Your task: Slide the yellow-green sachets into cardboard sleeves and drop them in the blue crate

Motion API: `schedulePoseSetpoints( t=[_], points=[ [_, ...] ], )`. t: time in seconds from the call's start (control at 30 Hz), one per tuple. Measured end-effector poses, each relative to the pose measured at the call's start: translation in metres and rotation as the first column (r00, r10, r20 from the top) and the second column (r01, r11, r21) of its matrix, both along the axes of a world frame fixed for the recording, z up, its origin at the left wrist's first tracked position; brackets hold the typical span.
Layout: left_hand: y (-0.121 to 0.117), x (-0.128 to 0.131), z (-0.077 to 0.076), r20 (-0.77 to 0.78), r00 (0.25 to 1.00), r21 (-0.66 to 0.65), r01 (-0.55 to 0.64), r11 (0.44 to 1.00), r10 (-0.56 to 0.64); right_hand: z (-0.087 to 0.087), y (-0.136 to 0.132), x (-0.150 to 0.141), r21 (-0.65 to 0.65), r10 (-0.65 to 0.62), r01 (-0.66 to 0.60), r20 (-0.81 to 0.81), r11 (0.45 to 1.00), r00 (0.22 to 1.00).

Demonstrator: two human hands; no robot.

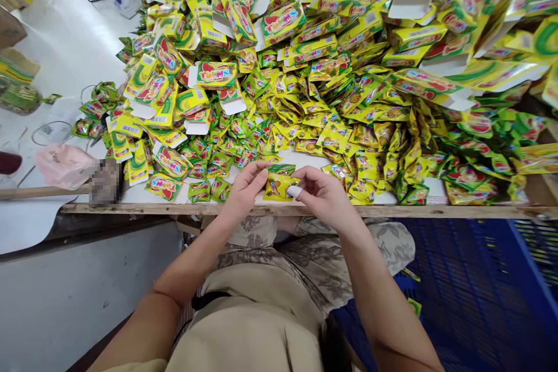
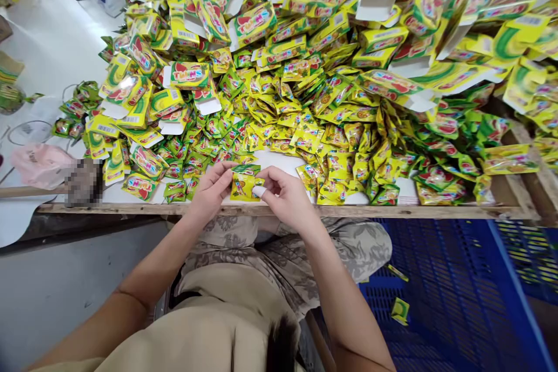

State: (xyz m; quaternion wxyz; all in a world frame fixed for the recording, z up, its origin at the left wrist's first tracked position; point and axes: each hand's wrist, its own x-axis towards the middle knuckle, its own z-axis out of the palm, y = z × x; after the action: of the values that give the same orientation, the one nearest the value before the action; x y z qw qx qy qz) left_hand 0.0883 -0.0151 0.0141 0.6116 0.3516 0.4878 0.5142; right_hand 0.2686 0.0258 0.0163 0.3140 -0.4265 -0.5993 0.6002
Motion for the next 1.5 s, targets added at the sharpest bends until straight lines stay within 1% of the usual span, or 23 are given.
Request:
schedulePoseSetpoints(
  t=[0.07,0.17,0.27,0.37,0.43,0.53,0.7,0.83,0.93,1.1,1.2,1.3,1.33,1.43,1.5],
  points=[
    [-0.003,0.002,0.003,-0.053,0.998,0.034,0.021,0.999,-0.020,0.003,-0.001,-0.001,0.027,-0.002,0.001,0.042,1.000,0.999],
    [-0.008,0.008,0.008,-0.162,0.986,0.099,0.051,0.994,-0.035,0.006,-0.005,-0.006,-0.005,-0.043,0.043,0.030,0.999,0.999],
    [-0.013,0.014,0.010,-0.236,0.972,0.079,0.026,0.997,-0.006,0.008,-0.007,-0.010,-0.044,-0.084,0.084,0.012,0.995,0.996],
    [-0.016,0.016,0.008,-0.186,0.982,0.032,-0.004,0.999,0.009,0.009,-0.008,-0.010,-0.058,-0.092,0.093,0.017,0.994,0.996],
    [-0.016,0.016,0.007,-0.146,0.989,0.000,-0.008,1.000,0.008,0.008,-0.008,-0.009,-0.086,-0.079,0.078,-0.008,0.993,0.997],
    [-0.014,0.017,0.006,-0.166,0.986,-0.006,-0.013,1.000,0.012,0.005,-0.006,-0.008,-0.123,-0.077,0.069,-0.058,0.990,0.995],
    [-0.009,0.020,0.005,-0.209,0.977,0.047,-0.043,0.998,0.052,0.000,-0.006,-0.008,-0.091,-0.193,0.186,-0.087,0.978,0.977],
    [-0.007,0.020,0.002,-0.210,0.975,0.027,-0.069,0.997,0.073,-0.006,-0.003,-0.002,-0.076,-0.256,0.250,-0.078,0.965,0.964],
    [-0.006,0.020,0.001,-0.271,0.960,0.017,-0.075,0.997,0.077,-0.010,-0.002,0.001,-0.076,-0.273,0.269,-0.050,0.960,0.961],
    [-0.007,0.021,0.001,-0.380,0.923,0.064,-0.044,0.997,0.065,-0.014,-0.004,-0.002,-0.092,-0.236,0.232,-0.038,0.968,0.971],
    [-0.008,0.020,0.001,-0.388,0.919,0.070,-0.038,0.997,0.062,-0.015,-0.007,-0.003,-0.086,-0.221,0.217,-0.045,0.972,0.974],
    [-0.009,0.022,0.001,-0.325,0.942,0.072,-0.064,0.995,0.084,-0.015,-0.011,-0.004,-0.009,-0.216,0.216,-0.073,0.976,0.974],
    [-0.009,0.023,0.001,-0.292,0.952,0.071,-0.075,0.995,0.092,-0.015,-0.013,-0.004,0.018,-0.187,0.189,-0.083,0.982,0.979],
    [-0.011,0.030,0.001,-0.194,0.974,0.063,-0.110,0.992,0.120,-0.013,-0.020,-0.010,0.051,-0.038,0.042,-0.090,0.998,0.995],
    [-0.013,0.034,-0.001,-0.165,0.976,0.070,-0.132,0.989,0.142,-0.013,-0.023,-0.013,0.069,-0.018,0.024,-0.083,0.997,0.996]
  ],
)
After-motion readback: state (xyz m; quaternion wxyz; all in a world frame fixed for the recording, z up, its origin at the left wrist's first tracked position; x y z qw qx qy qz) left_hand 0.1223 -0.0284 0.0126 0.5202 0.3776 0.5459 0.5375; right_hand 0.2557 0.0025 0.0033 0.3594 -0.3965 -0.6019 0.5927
